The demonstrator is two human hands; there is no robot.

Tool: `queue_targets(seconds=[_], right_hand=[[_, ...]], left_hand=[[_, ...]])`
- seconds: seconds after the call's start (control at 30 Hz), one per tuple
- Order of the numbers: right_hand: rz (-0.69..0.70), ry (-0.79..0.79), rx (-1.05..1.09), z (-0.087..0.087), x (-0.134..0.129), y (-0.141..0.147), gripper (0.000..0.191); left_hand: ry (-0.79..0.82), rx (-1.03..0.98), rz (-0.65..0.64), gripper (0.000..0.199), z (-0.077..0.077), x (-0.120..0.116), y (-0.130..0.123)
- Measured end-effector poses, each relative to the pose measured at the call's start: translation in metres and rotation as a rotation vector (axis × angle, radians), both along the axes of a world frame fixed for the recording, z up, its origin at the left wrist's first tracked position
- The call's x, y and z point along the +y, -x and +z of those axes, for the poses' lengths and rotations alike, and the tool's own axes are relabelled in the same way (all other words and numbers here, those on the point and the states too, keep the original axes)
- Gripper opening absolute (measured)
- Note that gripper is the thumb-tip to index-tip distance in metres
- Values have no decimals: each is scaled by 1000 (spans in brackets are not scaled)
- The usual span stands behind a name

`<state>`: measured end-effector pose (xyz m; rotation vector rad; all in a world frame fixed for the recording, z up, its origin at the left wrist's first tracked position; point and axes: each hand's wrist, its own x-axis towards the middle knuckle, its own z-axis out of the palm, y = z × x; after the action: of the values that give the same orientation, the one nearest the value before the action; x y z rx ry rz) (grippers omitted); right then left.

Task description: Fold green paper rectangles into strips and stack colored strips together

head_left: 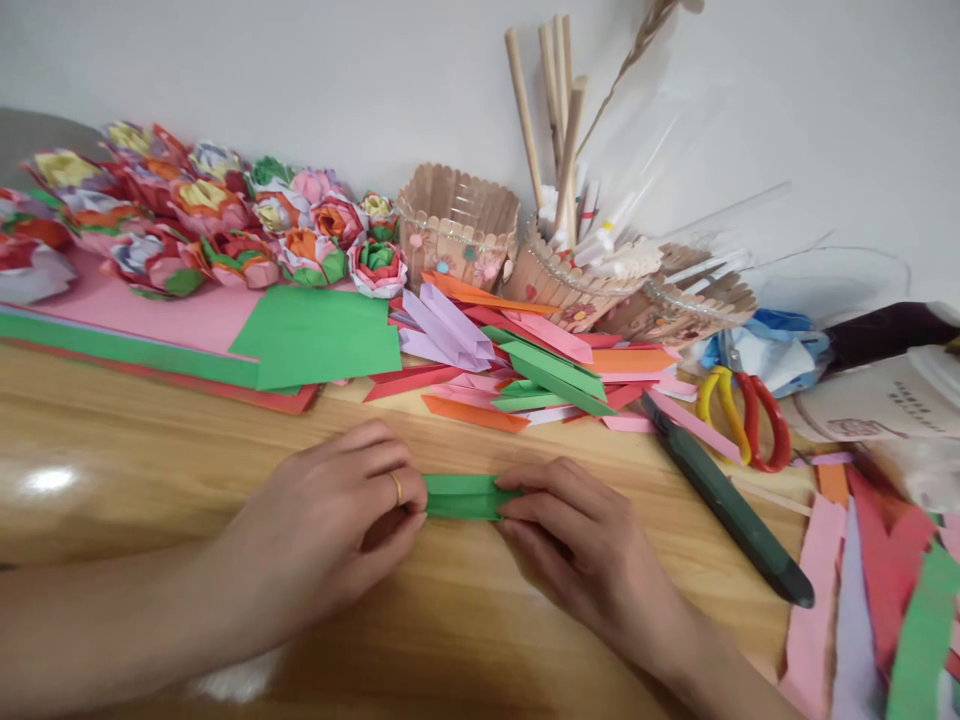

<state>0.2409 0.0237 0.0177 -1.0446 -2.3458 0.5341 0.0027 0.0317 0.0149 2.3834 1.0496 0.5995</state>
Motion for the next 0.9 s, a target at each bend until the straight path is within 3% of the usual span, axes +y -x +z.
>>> queue_targets(seconds=[0.33, 0.67, 0.73, 0.8, 0.9], right_hand=[[-198, 140, 43, -3, -6, 14, 12], [-225, 73, -93, -7, -4, 17, 7], [-212, 33, -114, -7, -4, 15, 3], [-168, -77, -154, -7, -4, 12, 11], [-7, -247, -235, -3, -3, 7, 22]], left_hand=[[25, 43, 54, 22, -4, 0, -3], [-84, 172, 111, 20, -4, 3, -8], [-138, 173, 100, 18, -6, 3, -6], [-273, 158, 29, 21, -9, 3, -3], [-499, 140, -78, 31, -12, 2, 1]])
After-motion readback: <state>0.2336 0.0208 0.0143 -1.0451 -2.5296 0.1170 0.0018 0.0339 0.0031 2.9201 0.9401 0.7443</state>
